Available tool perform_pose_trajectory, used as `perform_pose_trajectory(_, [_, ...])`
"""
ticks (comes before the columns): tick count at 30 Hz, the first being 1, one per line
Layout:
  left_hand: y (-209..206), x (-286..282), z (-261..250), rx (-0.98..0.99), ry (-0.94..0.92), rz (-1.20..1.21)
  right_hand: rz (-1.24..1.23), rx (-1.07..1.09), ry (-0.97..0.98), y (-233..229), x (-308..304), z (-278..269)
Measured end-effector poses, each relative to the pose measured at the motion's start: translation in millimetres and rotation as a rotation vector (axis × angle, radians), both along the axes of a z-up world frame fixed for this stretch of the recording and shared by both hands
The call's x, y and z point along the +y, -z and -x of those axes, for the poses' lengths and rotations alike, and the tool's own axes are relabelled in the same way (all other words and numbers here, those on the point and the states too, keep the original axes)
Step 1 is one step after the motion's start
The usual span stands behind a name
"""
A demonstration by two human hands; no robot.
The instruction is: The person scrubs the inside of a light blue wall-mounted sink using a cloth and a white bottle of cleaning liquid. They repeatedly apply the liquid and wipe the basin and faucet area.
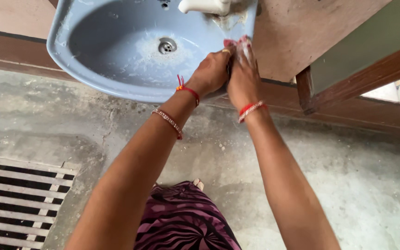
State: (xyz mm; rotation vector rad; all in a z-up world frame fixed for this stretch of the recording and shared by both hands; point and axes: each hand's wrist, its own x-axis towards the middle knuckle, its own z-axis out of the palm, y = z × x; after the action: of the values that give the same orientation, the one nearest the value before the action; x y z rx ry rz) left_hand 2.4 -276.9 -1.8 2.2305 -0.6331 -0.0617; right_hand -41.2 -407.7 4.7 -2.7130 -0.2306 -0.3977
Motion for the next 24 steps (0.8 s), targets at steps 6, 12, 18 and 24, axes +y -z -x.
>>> perform_pose_trajectory(6, [12,-18,-24,-0.197,-0.05,0.12,0.026,0.191,-0.007,-4,-9,-28])
perform_pose_trajectory(12, [19,-4,-26,-0.264,0.029,0.056,0.109,-0.054,0.039,9,-9,-34])
perform_pose_trajectory(18, [-17,-14,-63,-0.263,-0.076,-0.031,-0.068,-0.1,-0.037,-5,-12,-71])
perform_pose_trajectory(24, [-26,23,-90,-0.53,-0.284,0.113,-0.124,-0.08,0.108,-27,-17,-87])
